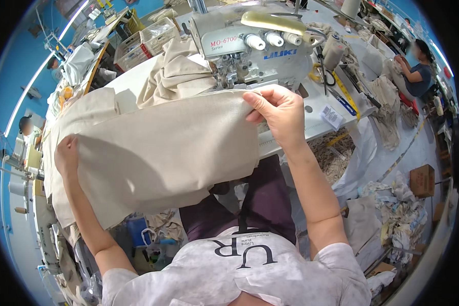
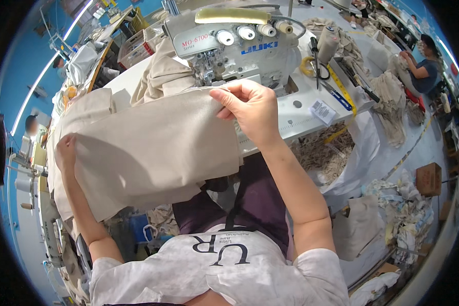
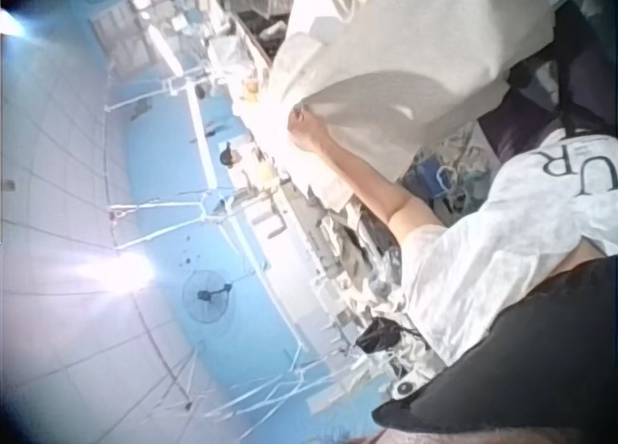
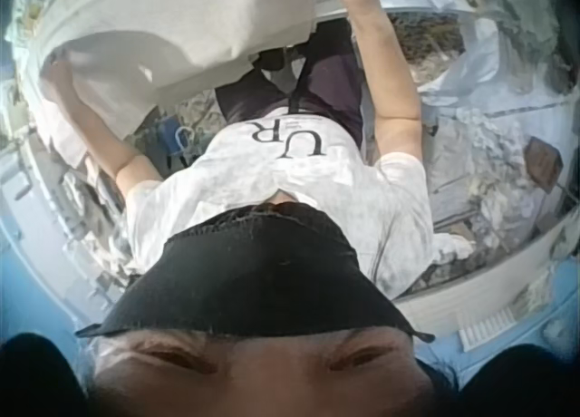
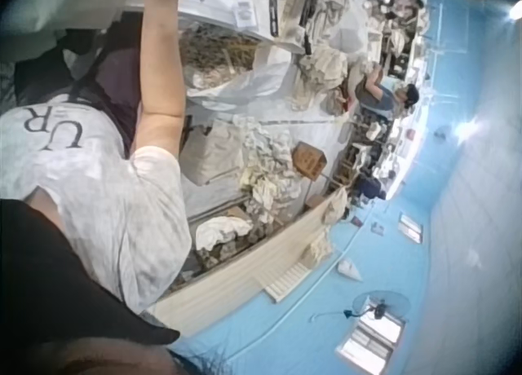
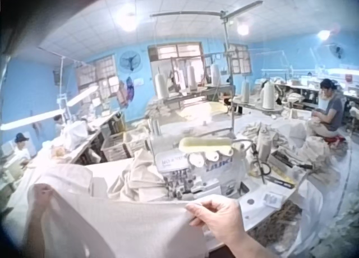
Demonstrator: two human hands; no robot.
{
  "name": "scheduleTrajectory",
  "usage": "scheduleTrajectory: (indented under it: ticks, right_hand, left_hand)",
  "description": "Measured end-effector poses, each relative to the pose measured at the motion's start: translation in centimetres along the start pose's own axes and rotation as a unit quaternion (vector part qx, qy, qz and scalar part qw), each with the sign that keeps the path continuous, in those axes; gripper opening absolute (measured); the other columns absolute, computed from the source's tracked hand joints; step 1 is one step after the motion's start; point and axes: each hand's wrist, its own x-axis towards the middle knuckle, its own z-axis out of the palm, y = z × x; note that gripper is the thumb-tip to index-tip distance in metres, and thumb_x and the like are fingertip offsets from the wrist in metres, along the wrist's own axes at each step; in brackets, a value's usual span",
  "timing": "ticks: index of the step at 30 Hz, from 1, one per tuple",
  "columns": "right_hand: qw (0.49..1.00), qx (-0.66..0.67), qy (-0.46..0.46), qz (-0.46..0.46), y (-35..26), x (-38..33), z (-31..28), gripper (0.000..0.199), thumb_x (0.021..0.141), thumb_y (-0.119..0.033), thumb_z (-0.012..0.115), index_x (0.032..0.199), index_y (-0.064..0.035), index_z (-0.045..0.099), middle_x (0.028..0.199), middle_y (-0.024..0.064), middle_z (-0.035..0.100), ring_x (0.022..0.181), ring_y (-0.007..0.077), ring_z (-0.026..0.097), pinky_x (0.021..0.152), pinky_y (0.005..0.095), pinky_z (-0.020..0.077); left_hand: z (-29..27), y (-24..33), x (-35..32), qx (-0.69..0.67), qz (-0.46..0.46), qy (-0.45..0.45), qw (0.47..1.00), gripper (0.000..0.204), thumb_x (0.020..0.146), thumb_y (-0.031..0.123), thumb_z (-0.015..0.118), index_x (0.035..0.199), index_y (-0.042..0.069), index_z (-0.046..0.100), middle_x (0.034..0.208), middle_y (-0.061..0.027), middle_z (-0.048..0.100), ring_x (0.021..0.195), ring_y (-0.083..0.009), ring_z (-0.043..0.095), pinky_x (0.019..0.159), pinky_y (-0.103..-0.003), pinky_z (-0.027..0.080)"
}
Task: The person aligns fabric pieces on a workstation, inserts a clothing label along the edge, and stitches the fabric pieces together using a sewing machine.
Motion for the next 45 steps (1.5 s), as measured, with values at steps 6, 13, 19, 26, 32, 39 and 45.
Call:
scheduleTrajectory:
  ticks: [6, 13, 19, 26, 32, 39, 45]
  right_hand:
    - [0.998, -0.062, -0.013, 0.01, 0.0, -0.3, 0.3, 0.015, 0.087, -0.017, 0.077, 0.089, -0.0021, 0.075, 0.075, 0.0021, 0.07, 0.056, 0.0055, 0.062, 0.049, 0.0187, 0.0477]
    - [0.999, -0.027, -0.039, 0.025, -0.3, -0.8, 0.2, 0.022, 0.087, -0.019, 0.078, 0.098, -0.0014, 0.072, 0.079, 0.003, 0.071, 0.056, 0.0045, 0.06, 0.049, 0.018, 0.0458]
    - [0.949, -0.276, -0.151, 0.029, 1.6, -5.4, -3.0, 0.062, 0.074, -0.027, 0.088, 0.121, 0.0006, 0.058, 0.088, 0.0088, 0.07, 0.06, 0.0073, 0.055, 0.057, 0.0245, 0.0469]
    - [0.959, -0.25, -0.076, 0.106, 6.4, -10.9, -2.7, 0.036, 0.074, -0.023, 0.087, 0.093, 0.003, 0.07, 0.078, 0.0055, 0.068, 0.06, 0.0075, 0.054, 0.057, 0.0253, 0.045]
    - [0.956, -0.132, -0.069, 0.252, 7.8, -11.5, -3.8, 0.024, 0.08, -0.018, 0.083, 0.087, 0.0018, 0.071, 0.074, 0.0027, 0.065, 0.057, 0.0058, 0.055, 0.051, 0.0231, 0.0413]
    - [0.976, -0.195, 0.096, -0.032, 12.2, -15.0, -4.2, 0.037, 0.076, -0.012, 0.086, 0.102, -0.0001, 0.062, 0.091, 0.0033, 0.061, 0.055, 0.0036, 0.05, 0.048, 0.019, 0.0355]
    - [0.975, -0.214, 0.053, -0.006, 12.0, -13.8, -3.2, 0.034, 0.075, -0.008, 0.085, 0.097, 0.0015, 0.062, 0.094, 0.0061, 0.06, 0.056, 0.0039, 0.051, 0.049, 0.02, 0.0392]
  left_hand:
    - [-3.5, 23.8, -7.8, -0.342, 0.26, -0.079, 0.899, 0.041, 0.086, 0.004, 0.07, 0.127, 0.007, 0.064, 0.128, -0.0107, 0.065, 0.12, -0.0248, 0.059, 0.103, -0.034, 0.044]
    - [0.5, 31.8, -10.3, -0.428, 0.307, -0.329, 0.783, 0.026, 0.091, 0.013, 0.07, 0.114, 0.0, 0.069, 0.1, -0.0064, 0.072, 0.091, -0.0122, 0.064, 0.083, -0.027, 0.05]
    - [1.6, 29.8, -10.2, -0.568, 0.22, -0.293, 0.737, 0.017, 0.092, 0.013, 0.072, 0.104, 0.0, 0.071, 0.095, -0.0008, 0.07, 0.086, -0.0054, 0.061, 0.077, -0.021, 0.048]
    - [1.0, 29.1, -8.8, -0.621, 0.219, -0.182, 0.731, 0.018, 0.09, 0.007, 0.073, 0.105, -0.003, 0.072, 0.093, -0.0029, 0.071, 0.083, -0.0061, 0.063, 0.076, -0.019, 0.051]
    - [2.4, 29.0, -8.2, -0.538, 0.202, -0.16, 0.802, 0.019, 0.089, 0.009, 0.074, 0.104, -0.001, 0.073, 0.09, -0.0009, 0.071, 0.08, -0.0049, 0.062, 0.074, -0.019, 0.049]
    - [2.4, 28.3, -8.6, -0.551, 0.235, -0.144, 0.788, 0.02, 0.09, 0.009, 0.074, 0.106, -0.002, 0.073, 0.09, -0.001, 0.072, 0.081, -0.0056, 0.062, 0.074, -0.019, 0.049]
    - [2.2, 27.8, -8.4, -0.553, 0.218, -0.156, 0.789, 0.02, 0.09, 0.009, 0.073, 0.106, -0.002, 0.072, 0.093, -0.0027, 0.072, 0.083, -0.0062, 0.063, 0.076, -0.018, 0.05]
